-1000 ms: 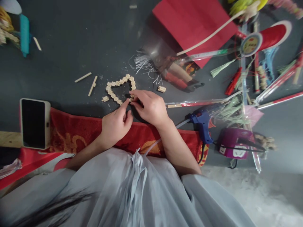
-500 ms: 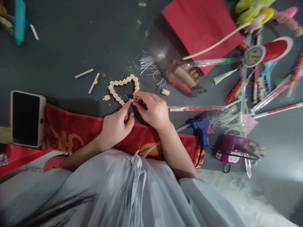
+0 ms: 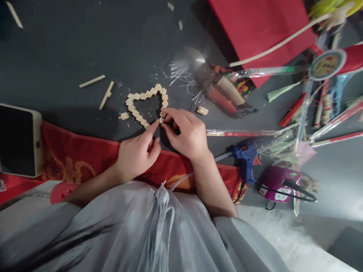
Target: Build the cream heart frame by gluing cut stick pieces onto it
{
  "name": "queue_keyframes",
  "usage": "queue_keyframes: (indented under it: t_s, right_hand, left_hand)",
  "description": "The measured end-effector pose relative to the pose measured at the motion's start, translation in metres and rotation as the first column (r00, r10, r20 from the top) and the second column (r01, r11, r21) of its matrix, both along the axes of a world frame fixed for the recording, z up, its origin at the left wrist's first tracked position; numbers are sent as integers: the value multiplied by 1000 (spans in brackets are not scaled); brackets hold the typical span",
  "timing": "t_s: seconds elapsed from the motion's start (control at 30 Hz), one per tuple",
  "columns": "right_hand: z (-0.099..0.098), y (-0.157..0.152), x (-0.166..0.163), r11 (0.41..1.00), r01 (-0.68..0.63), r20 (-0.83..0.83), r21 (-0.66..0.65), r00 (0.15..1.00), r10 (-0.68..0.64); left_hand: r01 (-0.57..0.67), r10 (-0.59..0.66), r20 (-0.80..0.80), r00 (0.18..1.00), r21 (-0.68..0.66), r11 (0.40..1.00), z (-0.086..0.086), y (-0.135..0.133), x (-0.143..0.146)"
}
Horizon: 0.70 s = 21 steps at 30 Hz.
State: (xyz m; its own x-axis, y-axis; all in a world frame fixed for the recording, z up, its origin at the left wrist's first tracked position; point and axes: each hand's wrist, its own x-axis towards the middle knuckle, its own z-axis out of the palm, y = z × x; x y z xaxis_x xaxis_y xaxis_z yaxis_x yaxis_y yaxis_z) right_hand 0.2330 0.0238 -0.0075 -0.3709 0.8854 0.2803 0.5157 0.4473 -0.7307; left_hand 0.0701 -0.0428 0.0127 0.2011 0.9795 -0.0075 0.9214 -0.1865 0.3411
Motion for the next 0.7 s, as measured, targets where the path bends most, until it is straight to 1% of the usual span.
queue_keyframes:
  t_s: [0.1, 0.3, 0.47, 0.7]
  right_hand:
    - [0, 1, 1, 1000, -5, 35, -18, 999, 6]
    - [0, 4, 2, 998, -48, 41, -44, 998, 50]
    - [0, 4, 1, 998, -39, 68, -44, 997, 41]
    - [1, 4, -1, 995, -42, 131, -93, 990, 54]
  left_hand:
    - [-4, 4, 11, 1000, -11, 1000, 0, 0, 0]
    - [-6, 8, 27, 1000, -45, 999, 0, 0, -1]
    - [-8, 9, 66, 998, -23, 1000, -1, 0, -1]
    - [-6, 7, 18, 1000, -48, 999, 0, 2, 0]
